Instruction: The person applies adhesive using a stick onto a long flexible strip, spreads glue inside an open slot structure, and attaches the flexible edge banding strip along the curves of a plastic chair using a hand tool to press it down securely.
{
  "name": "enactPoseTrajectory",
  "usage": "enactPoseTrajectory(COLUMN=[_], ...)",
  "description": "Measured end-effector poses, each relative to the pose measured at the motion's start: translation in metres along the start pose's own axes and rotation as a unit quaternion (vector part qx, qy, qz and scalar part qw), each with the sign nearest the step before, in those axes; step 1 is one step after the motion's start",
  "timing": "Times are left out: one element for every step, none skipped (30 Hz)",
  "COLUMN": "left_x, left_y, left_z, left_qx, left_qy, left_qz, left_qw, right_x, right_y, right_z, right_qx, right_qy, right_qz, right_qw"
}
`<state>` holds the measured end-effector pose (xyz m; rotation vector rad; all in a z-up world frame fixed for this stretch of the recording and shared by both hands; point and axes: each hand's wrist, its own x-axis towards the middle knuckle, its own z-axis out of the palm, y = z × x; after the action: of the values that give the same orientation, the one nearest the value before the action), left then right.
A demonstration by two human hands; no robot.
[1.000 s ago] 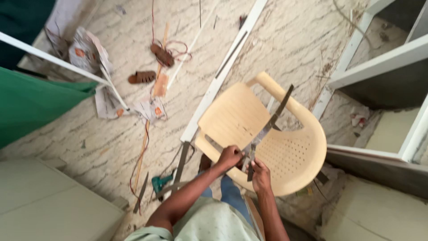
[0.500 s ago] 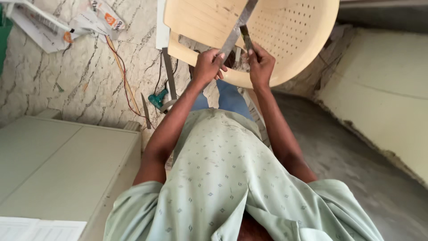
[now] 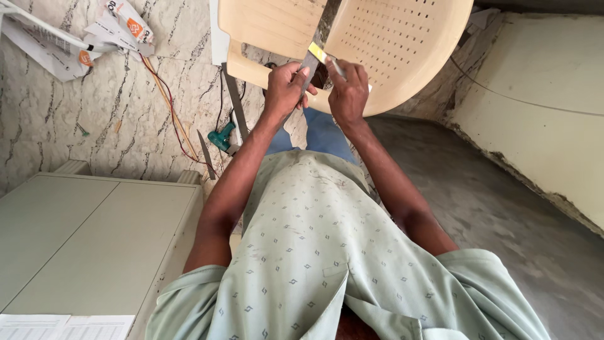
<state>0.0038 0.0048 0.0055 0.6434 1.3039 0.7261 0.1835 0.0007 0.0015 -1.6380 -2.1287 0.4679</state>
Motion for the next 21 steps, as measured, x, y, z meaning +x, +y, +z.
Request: enactPoseTrajectory(left_x=[-0.002, -0.003, -0.003, -0.002, 0.0, 0.002, 0.004, 0.005, 0.005, 0.005, 0.006, 0.006, 0.008, 0.009, 0.008, 0.008, 0.006, 0.005, 0.005, 0.004, 0.005], left_y=[0.0, -0.001, 0.0, 0.0, 0.001, 0.001, 0.0, -0.003, -0.006, -0.009, -0.01, -0.012, -0.013, -0.013, -0.014, -0.015, -0.016, -0.016, -0.015, -0.014, -0.012], left_z=[0.0, 0.0, 0.001, 0.001, 0.001, 0.001, 0.002, 0.003, 0.003, 0.003, 0.005, 0.006, 0.006, 0.006, 0.006, 0.006, 0.006, 0.006, 0.007, 0.007, 0.007], left_qx=[0.0, 0.0, 0.002, 0.005, 0.007, 0.01, 0.014, 0.018, 0.017, 0.016, 0.015, 0.009, 0.002, -0.004, -0.009, -0.013, -0.019, -0.018, -0.018, -0.017, -0.018], left_qy=[0.002, 0.004, 0.005, 0.006, 0.008, 0.008, 0.008, 0.008, 0.004, 0.0, -0.006, -0.006, -0.005, -0.004, -0.003, -0.002, -0.002, 0.003, 0.008, 0.013, 0.014], left_qz=[0.0, 0.0, -0.004, -0.007, -0.01, -0.008, -0.009, -0.009, -0.005, 0.0, 0.007, 0.006, 0.007, 0.008, 0.007, 0.006, 0.004, -0.001, -0.005, -0.009, -0.014], left_qw=[1.0, 1.0, 1.0, 1.0, 1.0, 1.0, 1.0, 1.0, 1.0, 1.0, 1.0, 1.0, 1.0, 1.0, 1.0, 1.0, 1.0, 1.0, 1.0, 1.0, 1.0], right_x=[-0.006, -0.011, -0.013, -0.012, -0.008, -0.001, 0.005, 0.014, 0.024, 0.031, 0.035, 0.037, 0.041, 0.041, 0.035, 0.029, 0.023, 0.017, 0.012, 0.007, 0.004], right_y=[0.0, 0.0, 0.003, 0.006, 0.011, 0.017, 0.023, 0.03, 0.037, 0.043, 0.046, 0.047, 0.047, 0.046, 0.041, 0.037, 0.034, 0.032, 0.03, 0.03, 0.031], right_z=[-0.002, -0.005, -0.008, -0.01, -0.011, -0.01, -0.008, -0.004, 0.0, 0.004, 0.007, 0.009, 0.011, 0.012, 0.011, 0.01, 0.008, 0.006, 0.004, 0.002, 0.002], right_qx=[0.006, 0.026, 0.046, 0.066, 0.082, 0.099, 0.117, 0.124, 0.13, 0.136, 0.135, 0.134, 0.134, 0.136, 0.139, 0.142, 0.148, 0.153, 0.158, 0.162, 0.165], right_qy=[-0.009, -0.02, -0.03, -0.039, -0.019, 0.002, 0.021, 0.019, 0.019, 0.018, -0.007, -0.031, -0.055, -0.069, -0.086, -0.103, -0.111, -0.118, -0.124, -0.128, -0.131], right_qz=[-0.003, 0.0, 0.002, 0.004, 0.005, 0.007, 0.009, 0.028, 0.048, 0.068, 0.072, 0.076, 0.077, 0.078, 0.081, 0.083, 0.082, 0.081, 0.08, 0.076, 0.073], right_qw=[1.0, 0.999, 0.998, 0.997, 0.996, 0.995, 0.993, 0.992, 0.99, 0.988, 0.988, 0.988, 0.986, 0.985, 0.983, 0.981, 0.979, 0.978, 0.976, 0.975, 0.975])
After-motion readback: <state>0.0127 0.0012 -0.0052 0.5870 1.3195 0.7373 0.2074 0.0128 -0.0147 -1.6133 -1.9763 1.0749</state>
